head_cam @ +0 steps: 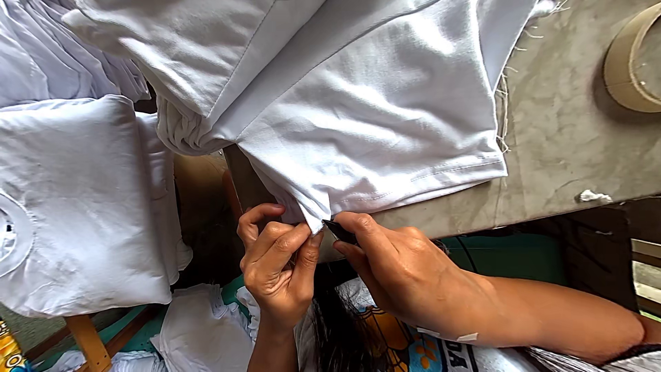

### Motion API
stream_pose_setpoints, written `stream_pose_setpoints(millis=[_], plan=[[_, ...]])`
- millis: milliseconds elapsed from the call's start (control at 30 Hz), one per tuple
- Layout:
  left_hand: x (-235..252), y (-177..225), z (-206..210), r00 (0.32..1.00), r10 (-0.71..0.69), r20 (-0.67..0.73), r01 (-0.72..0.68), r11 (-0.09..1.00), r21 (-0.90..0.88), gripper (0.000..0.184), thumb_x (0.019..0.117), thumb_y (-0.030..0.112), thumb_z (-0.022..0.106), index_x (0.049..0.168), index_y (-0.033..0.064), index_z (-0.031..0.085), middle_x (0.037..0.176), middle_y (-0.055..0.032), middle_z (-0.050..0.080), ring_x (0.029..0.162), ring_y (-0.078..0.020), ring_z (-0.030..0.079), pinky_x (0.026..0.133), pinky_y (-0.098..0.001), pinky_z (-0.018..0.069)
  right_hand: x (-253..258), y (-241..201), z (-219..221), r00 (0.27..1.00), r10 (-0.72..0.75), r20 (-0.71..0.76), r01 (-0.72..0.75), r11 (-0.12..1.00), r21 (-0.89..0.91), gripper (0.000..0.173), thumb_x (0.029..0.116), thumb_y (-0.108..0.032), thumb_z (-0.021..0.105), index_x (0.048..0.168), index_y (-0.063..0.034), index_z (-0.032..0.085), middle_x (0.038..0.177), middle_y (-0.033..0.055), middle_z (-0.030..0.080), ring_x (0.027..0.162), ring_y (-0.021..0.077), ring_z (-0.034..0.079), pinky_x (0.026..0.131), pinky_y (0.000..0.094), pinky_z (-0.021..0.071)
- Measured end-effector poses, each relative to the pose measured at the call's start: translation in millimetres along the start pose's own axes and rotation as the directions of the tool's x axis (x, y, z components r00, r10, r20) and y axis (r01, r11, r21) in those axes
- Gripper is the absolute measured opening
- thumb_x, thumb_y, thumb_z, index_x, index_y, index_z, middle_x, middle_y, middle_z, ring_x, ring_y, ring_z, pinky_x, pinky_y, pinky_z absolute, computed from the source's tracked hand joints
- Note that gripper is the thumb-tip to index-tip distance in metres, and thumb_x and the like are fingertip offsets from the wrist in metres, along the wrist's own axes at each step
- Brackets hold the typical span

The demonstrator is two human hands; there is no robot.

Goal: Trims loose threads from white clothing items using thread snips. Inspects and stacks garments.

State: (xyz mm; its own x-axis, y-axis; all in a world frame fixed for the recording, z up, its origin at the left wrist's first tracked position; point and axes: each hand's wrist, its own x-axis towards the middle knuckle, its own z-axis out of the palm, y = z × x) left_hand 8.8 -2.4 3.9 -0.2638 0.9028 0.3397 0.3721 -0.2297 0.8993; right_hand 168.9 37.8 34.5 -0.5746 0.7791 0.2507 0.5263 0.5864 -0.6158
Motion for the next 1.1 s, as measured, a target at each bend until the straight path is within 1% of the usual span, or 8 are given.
stream_pose_setpoints(millis=[567,667,733,767,867,933,1033,1100], plan=[[0,0,0,1.000,0.006,-0.003,-0.006,1.000,0.015,0.007,0.0938,0.018,0.070,0.090,0.0140,0.075,0.083,0.0127,0.068,0.107,-0.0017,0.060,0.108,-0.0245,0.0377,-2,-1,-3,1.000,0.009,0.012,-0.009,1.000,-0.007,0.023,0.1038,-0.016,0.048,0.103,0.0016,0.063,0.066,0.0049,0.055,0.046,0.0102,0.045,0.041,0.0214,0.0320],[0,0,0,1.000,0.007,0.012,-0.008,1.000,0.020,0.010,0.0957,0.021,0.069,0.090,0.0146,0.075,0.084,0.0129,0.068,0.109,-0.0018,0.059,0.109,-0.0245,0.0365,1,3,-4,0.992,0.037,-0.118,-0.019,0.989,0.147,0.024,0.1077,-0.022,0.047,0.104,0.0000,0.057,0.073,0.0045,0.055,0.058,0.0077,0.050,0.052,0.0180,0.0394],[1,-1,0,1.000,0.009,0.012,-0.010,1.000,0.018,0.011,0.0961,0.022,0.068,0.090,0.0144,0.075,0.084,0.0130,0.068,0.108,-0.0013,0.059,0.110,-0.0247,0.0358,7,10,-4,0.967,0.021,-0.253,0.038,0.973,0.228,0.018,0.1066,-0.023,0.052,0.109,-0.0058,0.049,0.090,0.0050,0.055,0.075,0.0067,0.056,0.064,0.0167,0.0450],[1,0,0,1.000,0.009,0.013,-0.010,1.000,0.017,0.012,0.0961,0.022,0.068,0.090,0.0144,0.075,0.083,0.0130,0.069,0.107,-0.0007,0.059,0.110,-0.0245,0.0356,12,14,-3,0.953,-0.009,-0.302,0.086,0.966,0.243,0.016,0.1032,-0.019,0.057,0.110,-0.0072,0.048,0.096,0.0055,0.056,0.079,0.0061,0.057,0.066,0.0155,0.0459],[2,1,1,1.000,0.015,0.007,-0.015,1.000,0.023,0.013,0.0967,0.024,0.068,0.090,0.0153,0.075,0.084,0.0142,0.069,0.108,0.0013,0.059,0.108,-0.0225,0.0363,25,16,2,0.946,-0.109,-0.306,0.196,0.943,0.268,0.012,0.0957,-0.005,0.062,0.106,-0.0048,0.057,0.094,0.0089,0.066,0.075,0.0083,0.061,0.057,0.0170,0.0445],[2,2,1,1.000,0.011,0.003,-0.011,1.000,0.027,0.013,0.0967,0.023,0.067,0.091,0.0152,0.076,0.085,0.0143,0.069,0.110,0.0006,0.058,0.107,-0.0216,0.0367,29,14,6,0.951,-0.152,-0.267,0.217,0.948,0.233,0.009,0.0945,0.000,0.058,0.103,-0.0021,0.061,0.087,0.0092,0.065,0.065,0.0091,0.056,0.052,0.0184,0.0389],[1,2,1,1.000,0.008,0.006,-0.008,0.999,0.031,0.012,0.0955,0.021,0.068,0.088,0.0143,0.074,0.082,0.0131,0.069,0.108,-0.0004,0.059,0.109,-0.0242,0.0353,28,16,7,0.950,-0.220,-0.222,0.254,0.957,0.138,0.005,0.0940,0.001,0.053,0.096,-0.0039,0.055,0.083,0.0104,0.063,0.058,0.0118,0.053,0.047,0.0224,0.0340],[1,1,1,1.000,0.004,0.009,-0.005,1.000,0.008,0.011,0.0950,0.022,0.069,0.088,0.0140,0.074,0.082,0.0130,0.069,0.107,-0.0011,0.060,0.110,-0.0259,0.0353,25,24,4,0.954,-0.190,-0.231,0.227,0.963,0.144,0.003,0.0944,-0.002,0.053,0.095,-0.0050,0.053,0.087,0.0121,0.062,0.056,0.0133,0.051,0.044,0.0239,0.0343]])
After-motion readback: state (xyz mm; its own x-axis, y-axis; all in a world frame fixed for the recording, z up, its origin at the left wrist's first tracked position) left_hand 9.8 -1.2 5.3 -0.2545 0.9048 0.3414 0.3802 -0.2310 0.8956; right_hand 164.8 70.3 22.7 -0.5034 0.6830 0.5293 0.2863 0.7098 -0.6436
